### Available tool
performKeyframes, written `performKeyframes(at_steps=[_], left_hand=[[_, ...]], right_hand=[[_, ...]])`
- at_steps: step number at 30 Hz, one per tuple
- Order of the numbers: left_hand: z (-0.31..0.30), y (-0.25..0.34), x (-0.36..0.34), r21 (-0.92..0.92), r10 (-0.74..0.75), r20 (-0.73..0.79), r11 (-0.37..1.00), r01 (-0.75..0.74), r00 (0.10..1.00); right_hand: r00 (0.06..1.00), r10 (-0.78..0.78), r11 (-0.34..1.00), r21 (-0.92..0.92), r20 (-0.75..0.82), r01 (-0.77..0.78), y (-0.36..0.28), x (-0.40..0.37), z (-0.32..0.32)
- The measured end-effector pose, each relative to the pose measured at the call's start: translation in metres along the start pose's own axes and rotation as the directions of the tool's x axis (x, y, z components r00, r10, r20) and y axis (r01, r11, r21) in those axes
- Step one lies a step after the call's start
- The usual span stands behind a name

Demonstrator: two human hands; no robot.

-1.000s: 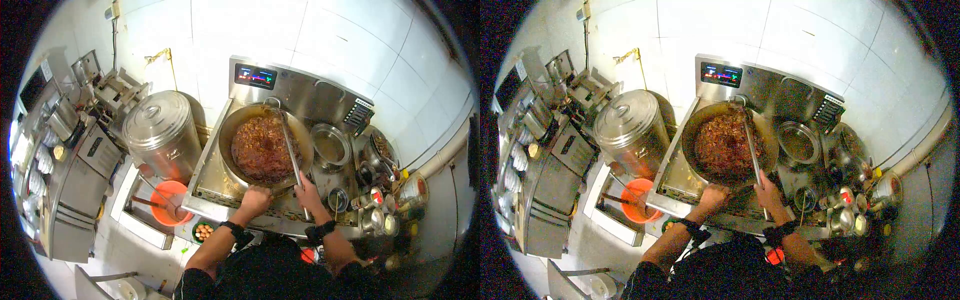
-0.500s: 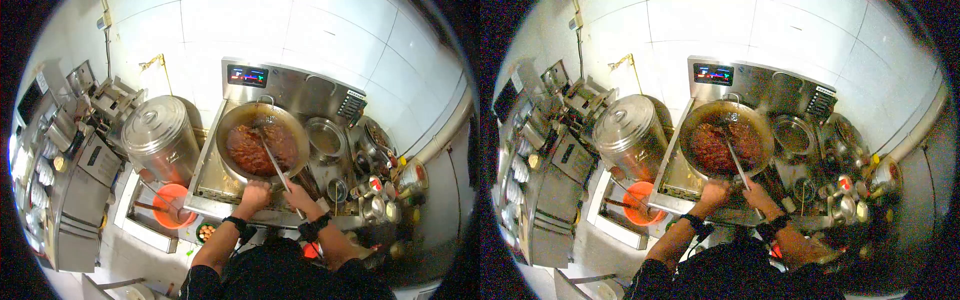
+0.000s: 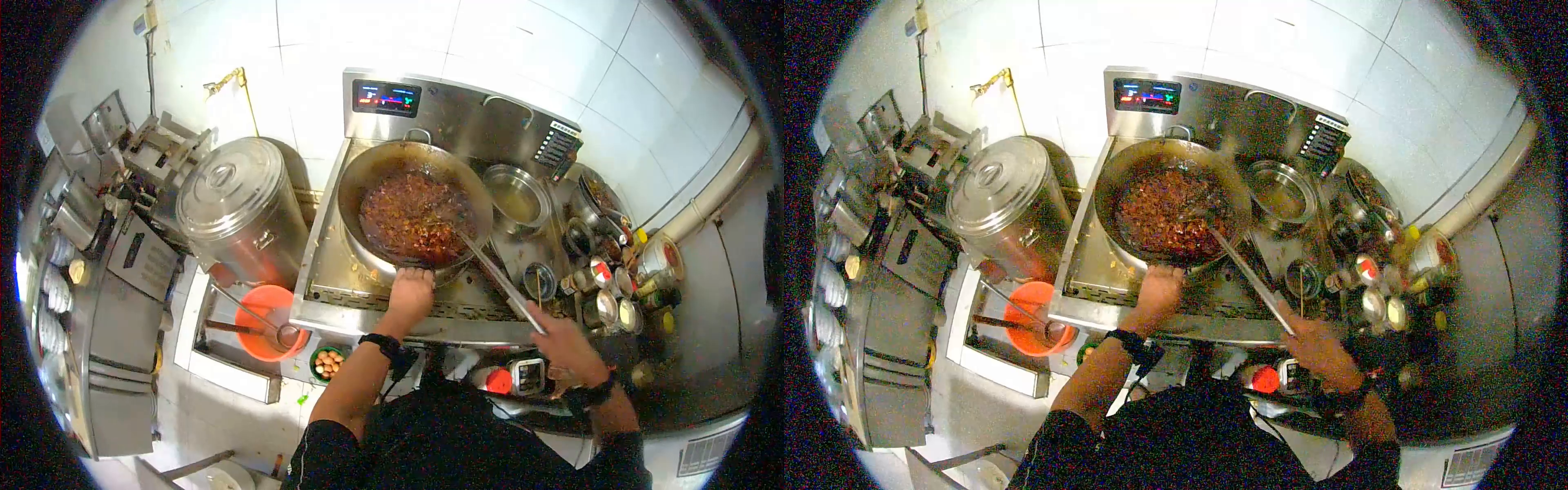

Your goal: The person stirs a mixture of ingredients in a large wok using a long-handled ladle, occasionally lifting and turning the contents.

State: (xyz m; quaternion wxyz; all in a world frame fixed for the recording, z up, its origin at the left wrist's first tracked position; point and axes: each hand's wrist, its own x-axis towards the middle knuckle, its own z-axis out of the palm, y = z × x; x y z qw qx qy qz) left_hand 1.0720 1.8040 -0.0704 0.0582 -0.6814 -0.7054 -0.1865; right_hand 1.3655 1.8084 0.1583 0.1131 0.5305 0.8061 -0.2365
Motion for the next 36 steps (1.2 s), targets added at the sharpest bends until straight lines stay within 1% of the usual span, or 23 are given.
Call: performKeyframes(at_steps=[1,3,5,7,10,11,13,14,17,19,20,21,22,23,24,26,28,29,30,31,32,34,36], left_hand=[[0.002,0.0,0.0,0.006,0.003,-0.007,1.0,-0.002,1.0],[0.003,-0.002,0.002,0.014,0.005,-0.019,1.0,-0.005,1.0],[0.004,-0.002,0.003,0.016,0.003,-0.024,1.0,-0.003,1.0],[0.006,-0.002,0.005,-0.003,-0.005,-0.035,1.0,0.005,0.999],[0.007,-0.004,0.006,-0.04,-0.004,-0.097,0.999,0.0,0.995],[0.007,-0.005,0.006,-0.054,-0.004,-0.126,0.999,-0.003,0.992],[0.004,-0.004,0.005,-0.048,0.012,-0.115,0.999,-0.018,0.993],[0.003,-0.005,0.004,-0.04,0.02,-0.111,0.999,-0.025,0.994],[0.006,-0.005,0.005,-0.039,0.01,-0.199,0.999,-0.018,0.98],[0.007,-0.005,0.005,-0.115,-0.005,-0.209,0.993,-0.019,0.978],[0.008,-0.006,0.006,-0.154,-0.012,-0.211,0.988,-0.021,0.977],[0.007,-0.005,0.005,-0.126,-0.016,-0.191,0.992,-0.009,0.981],[0.005,-0.006,0.006,-0.152,-0.017,-0.204,0.988,-0.015,0.979],[0.003,-0.006,0.005,-0.179,-0.019,-0.214,0.984,-0.02,0.977],[0.001,-0.005,0.002,-0.208,-0.024,-0.222,0.978,-0.023,0.975],[-0.014,-0.008,-0.006,-0.408,-0.027,-0.394,0.901,-0.149,0.919],[-0.034,-0.022,-0.035,-0.543,-0.119,-0.353,0.834,-0.099,0.928],[-0.038,-0.035,-0.069,-0.578,-0.195,-0.223,0.816,0.031,0.955],[-0.011,-0.059,-0.108,-0.422,-0.219,-0.14,0.895,0.141,0.966],[0.007,-0.077,-0.137,-0.56,-0.399,-0.242,0.802,0.208,0.884],[0.027,-0.097,-0.171,-0.548,-0.516,-0.176,0.759,0.352,0.838],[0.083,-0.123,-0.248,-0.368,-0.653,0.083,0.682,0.632,0.753],[0.133,-0.121,-0.299,-0.173,-0.665,0.323,0.658,0.733,0.673]], right_hand=[[1.0,0.025,0.998,0.052,0.009,-0.025,0.003,-0.007,-0.008],[0.973,-0.208,0.977,-0.074,-0.1,0.202,0.038,-0.01,-0.023],[0.952,-0.288,0.946,-0.183,-0.105,0.266,0.044,-0.016,-0.037],[0.977,-0.208,0.946,-0.26,-0.038,0.191,0.036,-0.026,-0.062],[0.975,-0.215,0.894,-0.392,0.049,0.217,0.031,-0.017,-0.066],[0.978,-0.198,0.899,-0.384,0.066,0.208,0.027,-0.013,-0.063],[0.98,-0.169,0.908,-0.371,0.1,0.195,0.022,0.005,-0.047],[0.964,-0.241,0.937,-0.232,0.114,0.261,0.035,0.02,-0.028],[0.974,-0.222,0.934,-0.276,0.045,0.226,0.024,0.062,0.019],[0.971,-0.24,0.925,-0.305,-0.008,0.227,0.018,0.087,0.048],[0.97,-0.241,0.934,-0.28,-0.031,0.223,0.017,0.101,0.063],[0.97,-0.239,0.942,-0.253,-0.053,0.219,0.017,0.114,0.078],[0.969,-0.235,0.951,-0.224,-0.072,0.214,0.014,0.123,0.088],[0.943,-0.307,0.924,-0.279,-0.13,0.262,0.012,0.128,0.095],[0.955,-0.271,0.945,-0.224,-0.122,0.239,0.012,0.13,0.101],[0.974,-0.201,0.974,-0.121,-0.101,0.189,-0.006,0.123,0.093],[0.987,-0.148,0.989,-0.01,-0.069,0.148,-0.017,0.105,0.076],[0.992,-0.119,0.992,0.045,-0.052,0.121,-0.019,0.102,0.072],[0.988,-0.139,0.99,0.027,-0.06,0.141,-0.012,0.105,0.075],[0.985,-0.16,0.987,0.008,-0.067,0.16,0.0,0.106,0.079],[0.981,-0.18,0.984,-0.013,-0.076,0.18,0.009,0.107,0.081],[0.99,-0.141,0.988,-0.067,-0.005,0.14,0.009,0.097,0.067],[0.99,-0.136,0.986,-0.096,0.025,0.138,0.018,0.094,0.064]])
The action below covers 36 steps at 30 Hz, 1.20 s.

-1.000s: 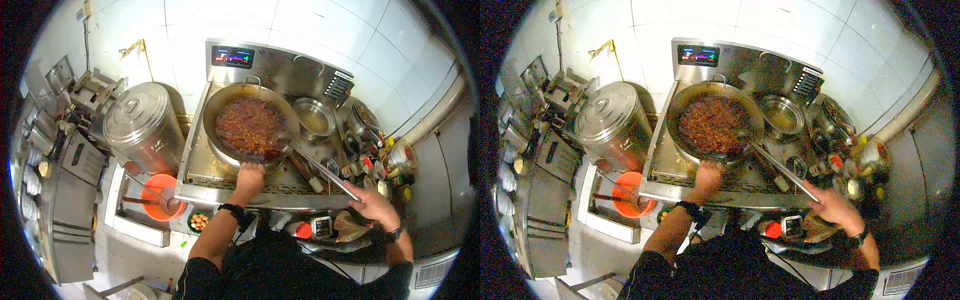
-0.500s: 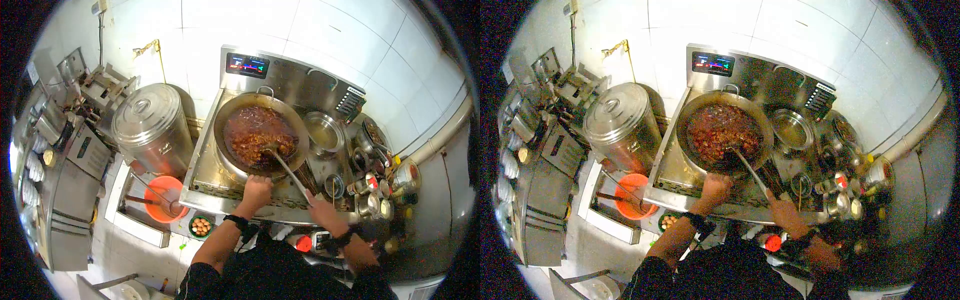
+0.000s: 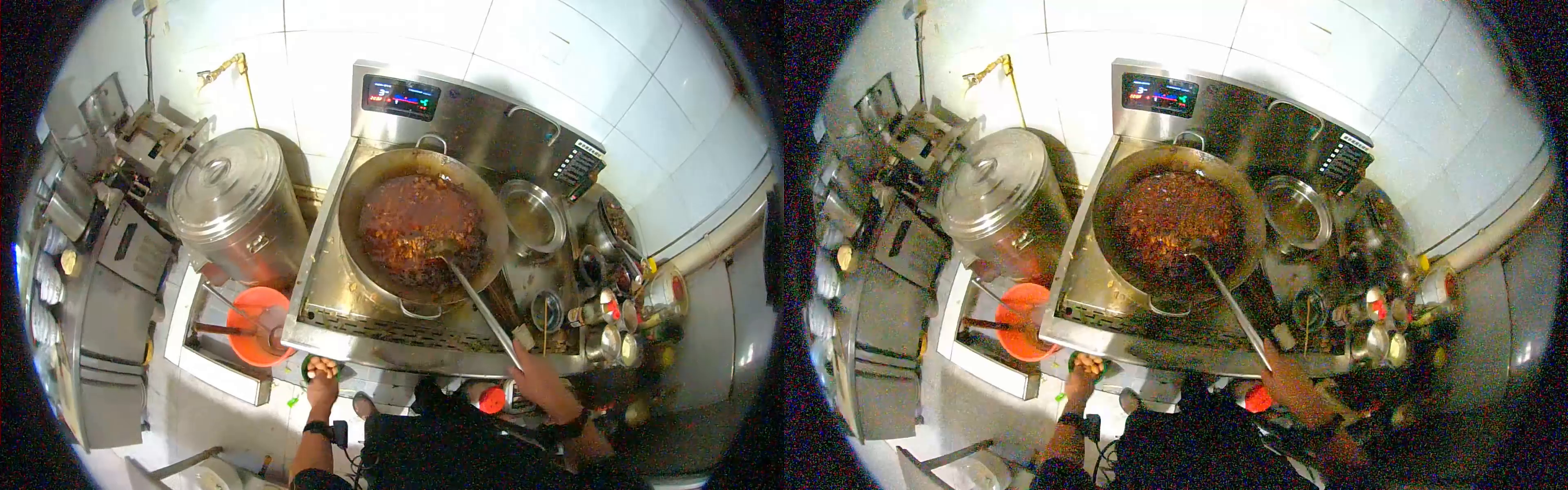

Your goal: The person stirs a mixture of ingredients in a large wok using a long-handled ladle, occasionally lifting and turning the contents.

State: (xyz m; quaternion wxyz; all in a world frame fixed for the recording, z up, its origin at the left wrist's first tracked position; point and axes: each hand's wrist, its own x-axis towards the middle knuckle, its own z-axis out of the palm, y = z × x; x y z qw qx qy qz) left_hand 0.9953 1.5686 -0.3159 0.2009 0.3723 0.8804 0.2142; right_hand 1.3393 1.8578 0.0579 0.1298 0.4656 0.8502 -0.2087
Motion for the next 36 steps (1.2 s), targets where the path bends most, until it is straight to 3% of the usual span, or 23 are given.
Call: performKeyframes(at_steps=[2,4,6,9,13,16,19,22,25,28,31,34,36], left_hand=[[0.05,-0.003,-0.014,0.064,-0.067,0.154,0.996,0.057,0.986],[0.056,0.047,-0.005,0.102,-0.258,0.379,0.966,0.237,0.889],[0.108,0.062,0.002,0.059,-0.245,0.286,0.969,0.238,0.926],[0.137,0.098,0.017,0.023,-0.129,0.252,0.992,0.127,0.959],[0.189,0.094,0.033,0.04,-0.219,0.361,0.975,0.22,0.907],[0.153,0.129,0.031,-0.097,-0.229,0.129,0.965,0.242,0.965],[0.148,0.125,0.026,-0.243,-0.103,0.036,0.964,0.109,0.994],[0.155,0.122,0.025,-0.266,-0.026,-0.044,0.964,0.013,0.999],[0.162,0.119,0.027,-0.41,-0.099,-0.019,0.909,0.082,0.995],[0.159,0.127,0.025,-0.461,-0.079,-0.188,0.887,-0.017,0.979],[0.182,0.114,0.026,-0.271,-0.147,-0.166,0.957,0.098,0.975],[0.188,0.105,0.035,-0.038,-0.206,0.094,0.977,0.21,0.974],[0.229,0.081,0.047,0.066,-0.169,0.163,0.985,0.161,0.972]], right_hand=[[0.999,-0.044,0.999,-0.008,-0.016,0.044,0.018,-0.002,0.001],[0.999,-0.033,0.999,-0.023,-0.005,0.032,0.021,-0.004,-0.005],[0.999,-0.03,0.998,-0.048,0.016,0.031,0.024,-0.004,-0.007],[0.997,-0.011,0.997,-0.073,0.073,0.017,0.032,0.002,-0.007],[0.987,0.063,0.997,-0.06,0.149,-0.055,0.033,0.003,-0.008],[0.994,-0.012,1.0,-0.015,0.112,0.014,0.043,0.005,-0.004],[0.993,-0.066,0.998,0.012,0.098,0.065,0.047,0.005,-0.003],[0.992,-0.066,0.997,0.041,0.106,0.062,0.042,0.004,-0.006],[0.991,-0.037,0.999,0.033,0.126,0.033,0.041,0.003,-0.007],[0.988,0.015,1.0,0.017,0.155,-0.018,0.041,0.002,-0.005],[0.994,-0.005,1.0,0.018,0.106,0.003,0.046,-0.001,0.004],[0.998,-0.061,0.995,0.078,0.016,0.06,0.042,-0.004,0.005],[0.994,-0.098,0.987,0.119,-0.055,0.104,0.041,-0.005,0.007]])
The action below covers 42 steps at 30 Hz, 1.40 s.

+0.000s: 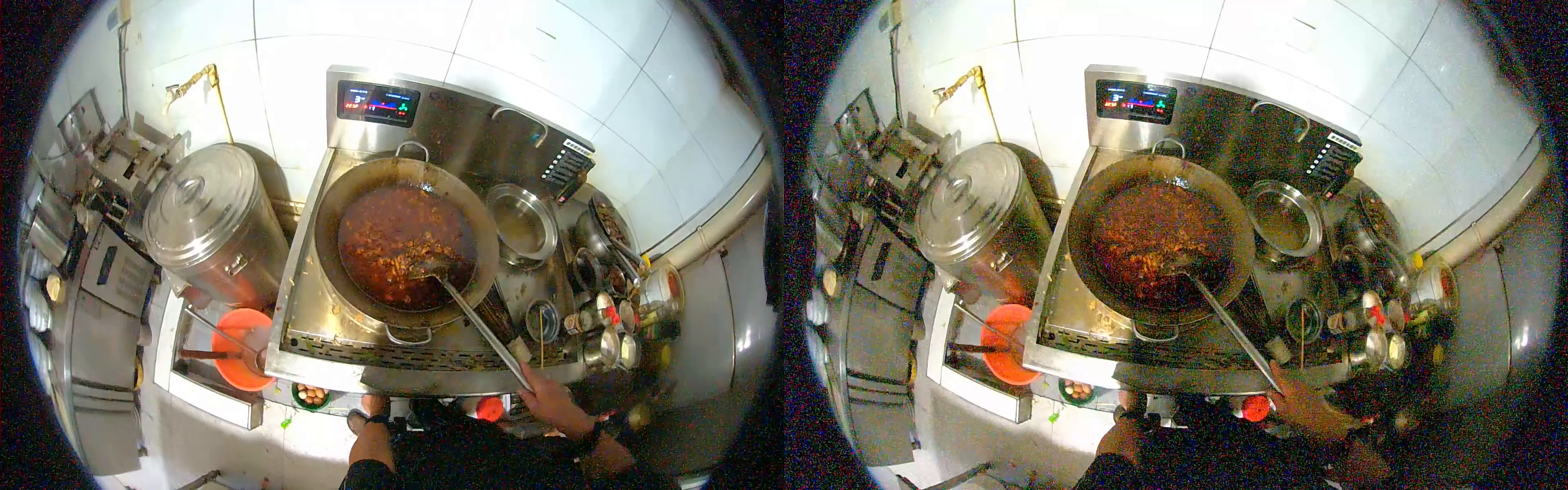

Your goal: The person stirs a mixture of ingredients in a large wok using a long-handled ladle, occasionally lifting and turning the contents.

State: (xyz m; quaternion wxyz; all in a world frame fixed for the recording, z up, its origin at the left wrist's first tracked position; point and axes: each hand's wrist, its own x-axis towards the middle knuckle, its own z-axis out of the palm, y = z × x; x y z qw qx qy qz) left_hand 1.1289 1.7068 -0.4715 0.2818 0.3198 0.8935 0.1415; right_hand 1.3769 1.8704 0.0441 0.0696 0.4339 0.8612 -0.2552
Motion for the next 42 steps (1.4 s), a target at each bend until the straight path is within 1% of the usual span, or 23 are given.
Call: performKeyframes(at_steps=[1,3,5,7,8,9,10,11,12,13,14,15,16,18,21,22,24,27,31,33,36,39,42], left_hand=[[0.007,-0.002,0.004,0.053,0.016,0.036,0.998,-0.018,0.999],[-0.019,0.002,-0.009,-0.236,0.152,-0.277,0.946,-0.221,0.949],[-0.028,0.0,-0.015,-0.295,0.198,-0.411,0.894,-0.336,0.89],[-0.038,0.003,-0.014,-0.19,0.248,-0.351,0.925,-0.328,0.903],[-0.046,-0.001,-0.016,-0.143,0.245,-0.164,0.952,-0.269,0.955],[-0.07,-0.002,-0.021,-0.08,0.219,0.028,0.973,-0.216,0.975],[-0.087,-0.007,-0.025,-0.004,0.167,0.22,0.985,-0.171,0.961],[-0.103,-0.012,-0.032,0.049,0.274,0.235,0.955,-0.293,0.932],[-0.125,-0.024,-0.034,-0.253,0.601,0.385,0.798,-0.547,0.7],[-0.164,-0.011,-0.05,-0.466,0.448,0.576,0.867,-0.176,0.683],[-0.217,0.012,-0.07,-0.541,0.331,0.753,0.804,0.248,0.568],[-0.244,0.022,-0.075,-0.531,0.369,0.812,0.79,0.308,0.453],[-0.31,0.059,-0.098,-0.548,0.463,0.72,0.837,0.014,0.516],[-0.37,0.096,-0.116,-0.598,0.612,0.556,0.765,-0.241,0.563],[-0.423,0.157,-0.133,-0.492,0.726,0.097,0.63,-0.601,0.681],[-0.426,0.173,-0.126,-0.366,0.774,-0.073,0.566,-0.738,0.63],[-0.423,0.2,-0.111,-0.041,0.832,-0.368,0.432,-0.901,0.415],[-0.403,0.217,-0.087,0.25,0.885,-0.278,0.443,-0.861,0.375],[-0.365,0.218,-0.053,0.28,0.879,-0.316,0.445,-0.85,0.356],[-0.361,0.218,-0.052,0.226,0.873,-0.338,0.438,-0.87,0.352],[-0.371,0.228,-0.058,0.222,0.819,-0.243,0.568,-0.792,0.519],[-0.364,0.228,-0.05,0.255,0.827,-0.275,0.554,-0.792,0.49],[-0.365,0.229,-0.049,0.261,0.813,-0.222,0.581,-0.771,0.538]], right_hand=[[0.999,-0.023,1.0,0.014,-0.038,0.023,0.003,-0.001,0.004],[0.998,0.035,0.996,0.08,-0.059,-0.03,0.0,-0.004,0.004],[0.982,0.188,0.966,0.186,-0.014,-0.182,-0.011,-0.009,-0.001],[0.983,0.179,0.974,0.145,-0.029,-0.173,0.003,-0.017,-0.008],[0.984,0.176,0.977,0.127,-0.036,-0.17,0.01,-0.023,-0.012],[0.953,0.302,0.859,0.424,0.029,-0.285,0.006,-0.027,-0.023],[0.907,0.399,0.639,0.669,0.134,-0.38,-0.005,-0.033,-0.046],[0.919,0.385,0.742,0.565,0.081,-0.361,-0.011,-0.043,-0.067],[0.929,0.37,0.827,0.446,0.027,-0.343,-0.017,-0.052,-0.087],[0.983,0.147,0.977,-0.139,-0.114,-0.162,-0.014,-0.063,-0.105],[0.989,0.039,0.967,-0.244,-0.14,-0.072,-0.005,-0.068,-0.12],[0.984,-0.076,0.937,-0.35,-0.16,0.016,0.001,-0.071,-0.132],[0.982,-0.096,0.924,-0.381,-0.163,0.028,-0.005,-0.074,-0.143],[0.977,-0.135,0.893,-0.447,-0.167,0.047,-0.015,-0.082,-0.161],[0.985,-0.122,0.85,-0.526,-0.123,0.04,-0.018,-0.082,-0.165],[0.987,-0.119,0.84,-0.541,-0.106,0.043,-0.019,-0.082,-0.163],[0.992,-0.09,0.91,-0.413,-0.093,0.044,-0.008,-0.079,-0.15],[0.992,-0.096,0.918,-0.393,-0.085,0.056,-0.007,-0.066,-0.119],[0.996,-0.031,0.946,-0.324,-0.088,0.001,0.01,-0.033,-0.046],[0.993,-0.007,0.964,-0.265,-0.114,-0.024,-0.024,-0.019,-0.039],[0.985,-0.018,0.952,-0.303,-0.171,-0.035,-0.025,0.013,-0.004],[0.979,-0.033,0.954,-0.297,-0.2,-0.029,-0.021,0.049,0.024],[0.982,0.014,0.977,-0.209,-0.187,-0.054,-0.035,0.07,0.034]])
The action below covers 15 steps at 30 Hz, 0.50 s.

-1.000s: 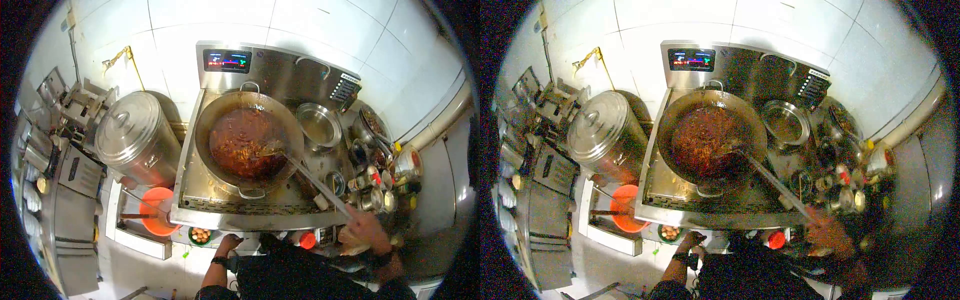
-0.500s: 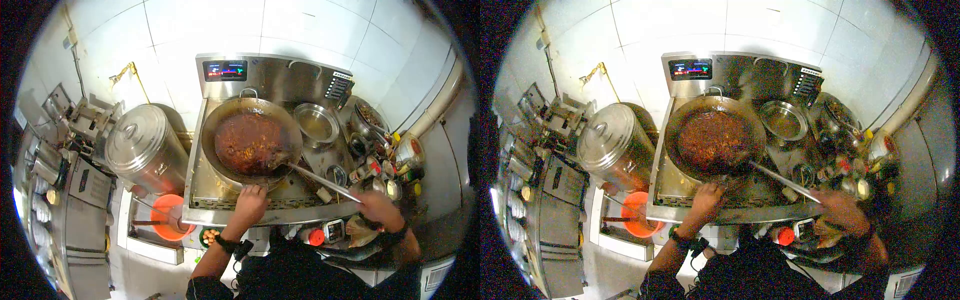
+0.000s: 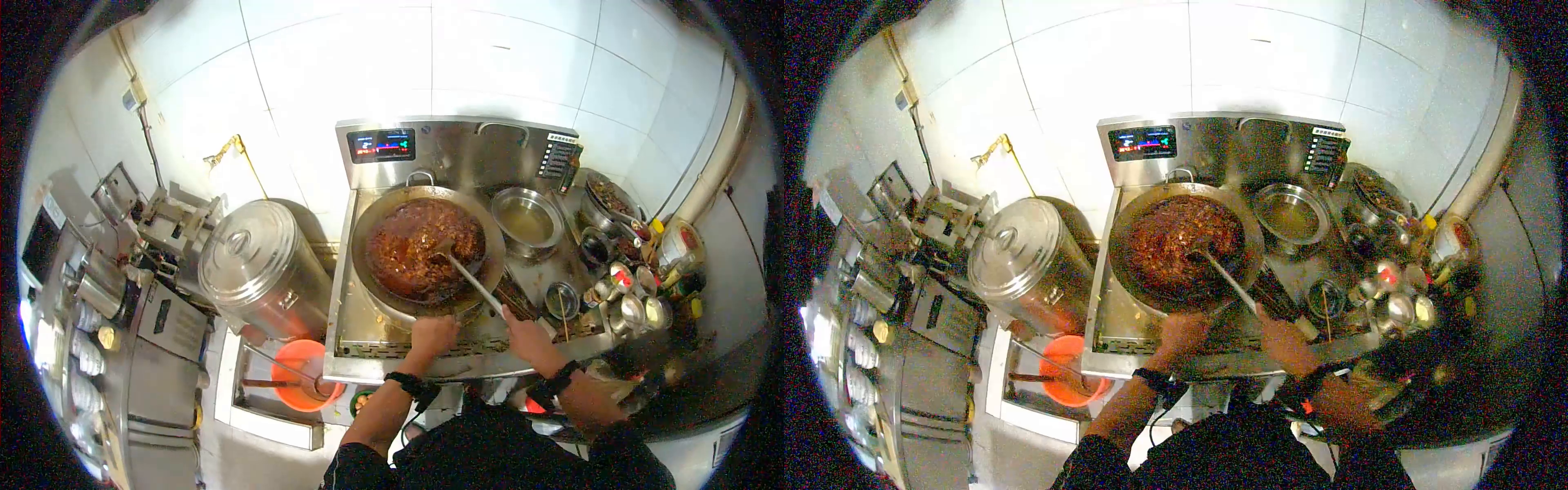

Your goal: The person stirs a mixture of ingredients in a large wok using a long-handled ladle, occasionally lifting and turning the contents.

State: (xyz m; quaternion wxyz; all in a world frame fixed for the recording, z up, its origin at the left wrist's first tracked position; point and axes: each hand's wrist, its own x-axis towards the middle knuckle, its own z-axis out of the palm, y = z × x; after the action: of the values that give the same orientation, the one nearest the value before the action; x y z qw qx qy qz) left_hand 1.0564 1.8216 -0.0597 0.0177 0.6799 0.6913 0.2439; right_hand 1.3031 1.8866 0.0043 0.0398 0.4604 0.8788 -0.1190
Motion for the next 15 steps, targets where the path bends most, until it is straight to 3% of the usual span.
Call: performKeyframes(at_steps=[2,6,8,11,15], left_hand=[[0.002,-0.002,0.0,-0.005,0.034,-0.022,0.999,-0.034,0.999],[0.003,-0.004,-0.002,-0.043,0.1,-0.078,0.994,-0.104,0.992],[0.002,-0.002,-0.003,-0.071,0.091,-0.122,0.992,-0.1,0.988],[-0.004,0.001,-0.005,-0.051,0.093,-0.112,0.994,-0.099,0.989],[-0.006,0.002,-0.005,-0.047,0.108,-0.091,0.993,-0.112,0.99]], right_hand=[[0.998,0.05,0.998,0.027,0.048,-0.051,-0.012,0.01,-0.001],[0.997,-0.03,0.961,0.271,-0.07,0.048,-0.012,0.036,0.036],[1.0,-0.008,0.932,0.361,0.018,0.001,-0.036,0.042,0.028],[0.994,-0.063,0.833,0.544,-0.094,0.105,-0.049,0.045,0.037],[0.978,-0.071,0.668,0.737,0.195,-0.098,-0.049,0.035,0.018]])
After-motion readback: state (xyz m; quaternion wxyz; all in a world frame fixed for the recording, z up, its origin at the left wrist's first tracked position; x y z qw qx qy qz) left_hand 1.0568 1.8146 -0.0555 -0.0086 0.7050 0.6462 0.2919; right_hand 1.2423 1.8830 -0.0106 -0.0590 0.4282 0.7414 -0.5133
